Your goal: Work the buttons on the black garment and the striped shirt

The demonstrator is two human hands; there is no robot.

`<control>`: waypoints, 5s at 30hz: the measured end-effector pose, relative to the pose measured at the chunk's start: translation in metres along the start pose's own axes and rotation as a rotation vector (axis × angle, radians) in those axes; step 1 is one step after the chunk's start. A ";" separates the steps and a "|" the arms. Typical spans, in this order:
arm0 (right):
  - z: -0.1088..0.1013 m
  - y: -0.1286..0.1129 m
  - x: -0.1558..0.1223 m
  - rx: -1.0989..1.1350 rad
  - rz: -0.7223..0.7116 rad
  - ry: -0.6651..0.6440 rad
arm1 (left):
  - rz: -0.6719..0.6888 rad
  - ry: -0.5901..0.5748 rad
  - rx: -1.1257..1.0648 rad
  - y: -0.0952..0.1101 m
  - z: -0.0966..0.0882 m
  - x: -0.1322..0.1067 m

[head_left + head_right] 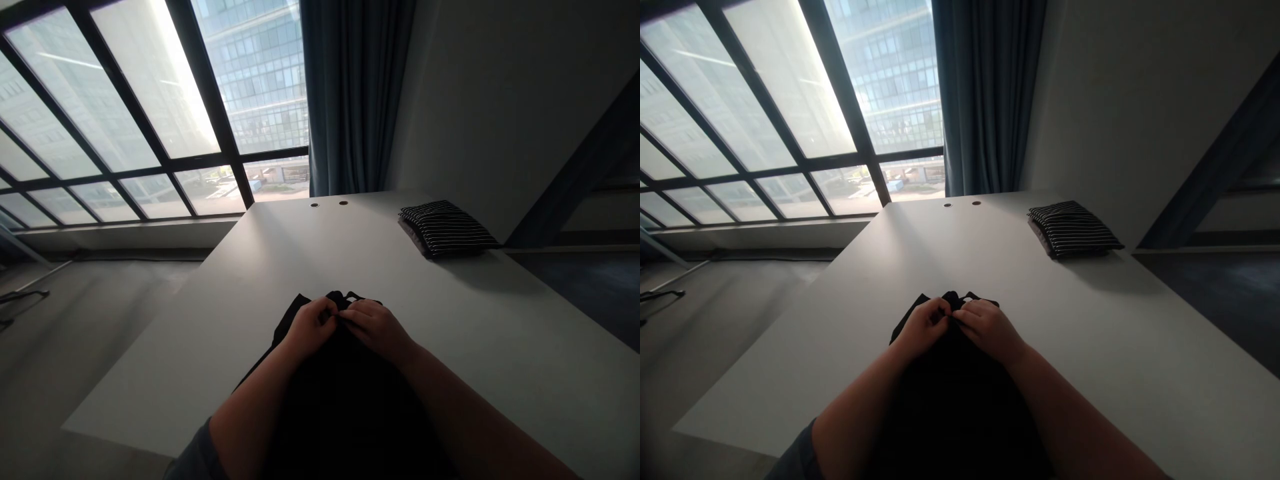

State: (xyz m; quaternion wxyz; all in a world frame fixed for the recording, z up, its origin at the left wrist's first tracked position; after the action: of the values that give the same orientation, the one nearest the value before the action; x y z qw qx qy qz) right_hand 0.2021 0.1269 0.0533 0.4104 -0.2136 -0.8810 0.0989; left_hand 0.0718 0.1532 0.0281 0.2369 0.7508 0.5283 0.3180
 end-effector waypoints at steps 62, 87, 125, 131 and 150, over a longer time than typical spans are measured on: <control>-0.012 0.011 -0.004 0.130 0.097 0.147 | 0.000 -0.506 -0.619 -0.020 0.038 -0.003; 0.005 0.010 -0.001 0.072 0.157 0.026 | 0.037 -0.078 -0.031 -0.021 0.010 0.005; -0.026 0.027 -0.007 -0.103 0.286 0.090 | -0.265 0.072 0.471 -0.054 -0.016 0.012; -0.011 0.047 -0.062 0.044 0.388 -0.308 | -0.243 -0.105 0.568 -0.031 0.000 -0.042; -0.018 0.082 -0.107 -0.009 0.475 -0.117 | -0.519 -0.181 0.808 -0.205 -0.056 0.099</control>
State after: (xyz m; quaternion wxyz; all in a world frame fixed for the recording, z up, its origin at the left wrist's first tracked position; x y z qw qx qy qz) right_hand 0.3014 0.1502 -0.0367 0.3230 -0.4105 -0.8288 0.2006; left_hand -0.0773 0.3149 -0.0524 0.0432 0.6508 0.7565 -0.0487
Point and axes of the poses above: each hand's wrist, its own x-axis towards the middle knuckle, its own z-axis out of the palm, y = z × x, the point moved 10 cm from there along x, towards the middle knuckle, and after that the axes turned 11 degrees about x, right-handed, at the moved point
